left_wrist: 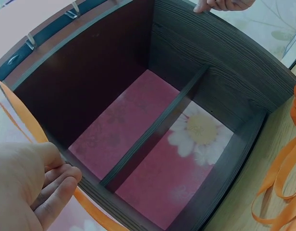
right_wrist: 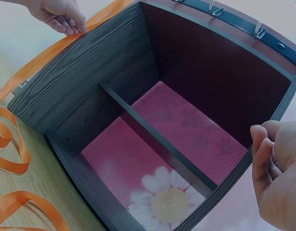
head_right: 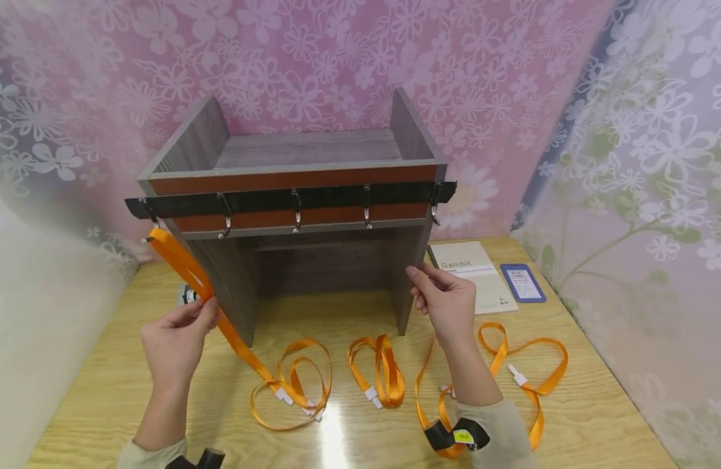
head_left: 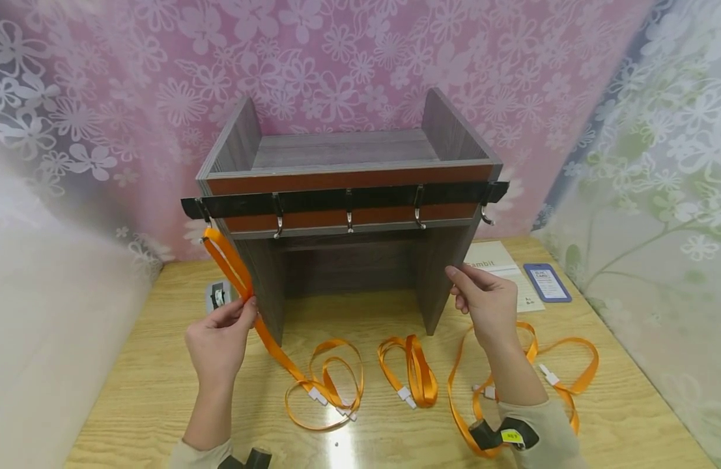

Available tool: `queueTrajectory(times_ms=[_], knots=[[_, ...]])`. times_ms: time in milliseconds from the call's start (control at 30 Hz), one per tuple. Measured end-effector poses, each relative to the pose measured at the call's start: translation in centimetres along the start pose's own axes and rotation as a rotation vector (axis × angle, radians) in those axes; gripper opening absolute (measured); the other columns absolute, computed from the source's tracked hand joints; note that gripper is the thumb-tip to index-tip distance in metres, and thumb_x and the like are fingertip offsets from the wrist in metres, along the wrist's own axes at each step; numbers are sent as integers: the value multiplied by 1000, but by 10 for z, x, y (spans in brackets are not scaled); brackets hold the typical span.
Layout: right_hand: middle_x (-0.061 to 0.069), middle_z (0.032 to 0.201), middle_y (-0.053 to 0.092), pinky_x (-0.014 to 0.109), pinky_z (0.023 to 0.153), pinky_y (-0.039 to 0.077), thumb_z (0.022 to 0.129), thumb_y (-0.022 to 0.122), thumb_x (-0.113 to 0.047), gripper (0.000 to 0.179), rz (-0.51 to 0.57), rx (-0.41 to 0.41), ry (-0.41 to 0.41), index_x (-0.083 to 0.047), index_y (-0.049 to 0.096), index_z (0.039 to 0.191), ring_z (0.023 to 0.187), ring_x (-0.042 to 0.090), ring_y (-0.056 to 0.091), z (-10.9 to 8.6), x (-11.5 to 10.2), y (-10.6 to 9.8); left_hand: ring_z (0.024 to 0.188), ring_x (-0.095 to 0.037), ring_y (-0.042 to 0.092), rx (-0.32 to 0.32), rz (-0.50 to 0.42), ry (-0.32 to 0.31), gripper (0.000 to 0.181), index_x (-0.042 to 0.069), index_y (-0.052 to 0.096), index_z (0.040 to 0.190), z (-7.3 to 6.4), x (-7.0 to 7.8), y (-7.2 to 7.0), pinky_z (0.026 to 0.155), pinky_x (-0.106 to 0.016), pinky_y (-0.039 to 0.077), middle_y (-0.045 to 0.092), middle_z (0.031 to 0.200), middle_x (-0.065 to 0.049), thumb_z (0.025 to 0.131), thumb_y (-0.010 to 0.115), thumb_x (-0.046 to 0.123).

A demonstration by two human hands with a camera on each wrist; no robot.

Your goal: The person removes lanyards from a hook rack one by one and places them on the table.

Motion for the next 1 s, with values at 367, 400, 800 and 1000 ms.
queueTrajectory(times_ms=[367,400,800,1000], knots=[[0,61,68,15,44,50,83,83,-17,20,3,-3,-1,-5,78,98,45,7,54,0,0,0,57,2,69,-16,1,1,14,-3,80,89,-1,5,-1,58,-13,56,69,66,22,86,79,10],[0,61,68,15,44,50,83,83,-17,20,2,-3,0,-5,78,98,45,7,54,0,0,0,57,2,69,-20,3,-1,14,-3,80,89,-1,6,-2,59,-13,56,70,66,21,86,79,10],[0,60,68,16,44,49,83,83,-18,24,-3,-3,3,-3,77,99,44,7,54,1,-1,0,58,-3,71,-55,-34,8,15,-6,78,87,-3,47,-9,63,-16,58,71,66,17,85,78,8],[0,61,68,16,45,50,83,83,-19,27,-8,-12,9,-1,76,103,45,7,55,0,0,-1,57,-8,71,-64,-92,6,12,-8,77,86,-7,68,-12,60,-19,59,74,66,9,83,79,3]])
Point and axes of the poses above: each hand's wrist, its own z-axis towards the middle knuckle, its own y-axis out of the palm, x = y × z, the point moved 5 cm from there along z, towards the middle knuckle
